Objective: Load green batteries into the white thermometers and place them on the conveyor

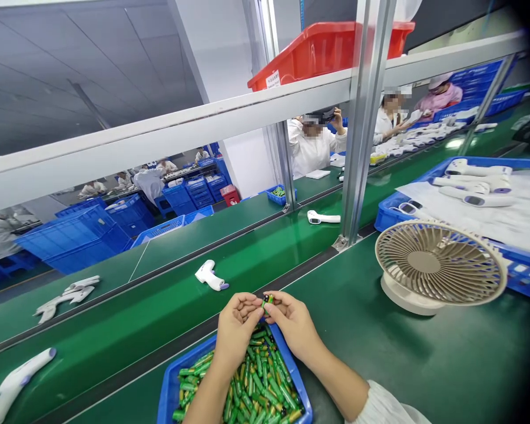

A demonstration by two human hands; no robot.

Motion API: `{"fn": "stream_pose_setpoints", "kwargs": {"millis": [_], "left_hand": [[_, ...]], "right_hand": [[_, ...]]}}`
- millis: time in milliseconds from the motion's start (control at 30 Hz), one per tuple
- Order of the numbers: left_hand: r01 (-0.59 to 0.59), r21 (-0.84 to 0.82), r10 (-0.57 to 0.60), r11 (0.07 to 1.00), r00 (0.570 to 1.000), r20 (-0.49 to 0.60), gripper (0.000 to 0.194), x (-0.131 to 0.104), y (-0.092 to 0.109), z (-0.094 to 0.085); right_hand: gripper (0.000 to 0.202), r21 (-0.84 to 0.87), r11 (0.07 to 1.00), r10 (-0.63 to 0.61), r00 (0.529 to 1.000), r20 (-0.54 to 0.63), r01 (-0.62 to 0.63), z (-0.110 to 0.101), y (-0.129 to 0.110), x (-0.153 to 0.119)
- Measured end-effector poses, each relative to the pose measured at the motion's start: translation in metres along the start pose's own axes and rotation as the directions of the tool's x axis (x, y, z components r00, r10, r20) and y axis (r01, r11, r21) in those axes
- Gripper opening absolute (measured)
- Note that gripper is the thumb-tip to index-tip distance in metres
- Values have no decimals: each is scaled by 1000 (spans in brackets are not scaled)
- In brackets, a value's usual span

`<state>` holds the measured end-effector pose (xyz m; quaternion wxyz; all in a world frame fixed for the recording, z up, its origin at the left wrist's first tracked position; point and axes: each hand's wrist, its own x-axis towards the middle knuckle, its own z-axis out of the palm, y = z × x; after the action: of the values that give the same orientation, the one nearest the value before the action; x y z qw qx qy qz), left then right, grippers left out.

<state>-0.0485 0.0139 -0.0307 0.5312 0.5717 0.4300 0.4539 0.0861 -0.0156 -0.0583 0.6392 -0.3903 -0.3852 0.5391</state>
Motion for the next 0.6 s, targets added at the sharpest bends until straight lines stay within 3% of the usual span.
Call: {"fn": "stream_pose_setpoints", "kwargs": {"millis": [133,200,300,367,433,600], "left_hand": [[-21,98,20,995,1000,15,29,-4,5,0],[-29,168,27,985,1000,13,30,6,12,-5],[152,303,-102,941,979,-175,31,44,26,-20],[342,341,-206,876,903,-378,32,78,31,-30],[455,323,-253,830,822,-510,39,108,29,-36],[581,179,-349,794,677,-648,60,144,7,-39]], "right_hand": [[34,-28,998,-57,998,-19,56,0,0,-1],[32,-52,996,-78,997,-28,77,0,1,-1],[31,-45,996,-83,994,-74,80,-2,3,0],[31,-44,994,-100,989,-105,95,-3,4,1],[35,-52,993,-115,985,-129,109,-5,6,3],[43,-65,991,-126,974,-189,115,-10,12,7]]}}
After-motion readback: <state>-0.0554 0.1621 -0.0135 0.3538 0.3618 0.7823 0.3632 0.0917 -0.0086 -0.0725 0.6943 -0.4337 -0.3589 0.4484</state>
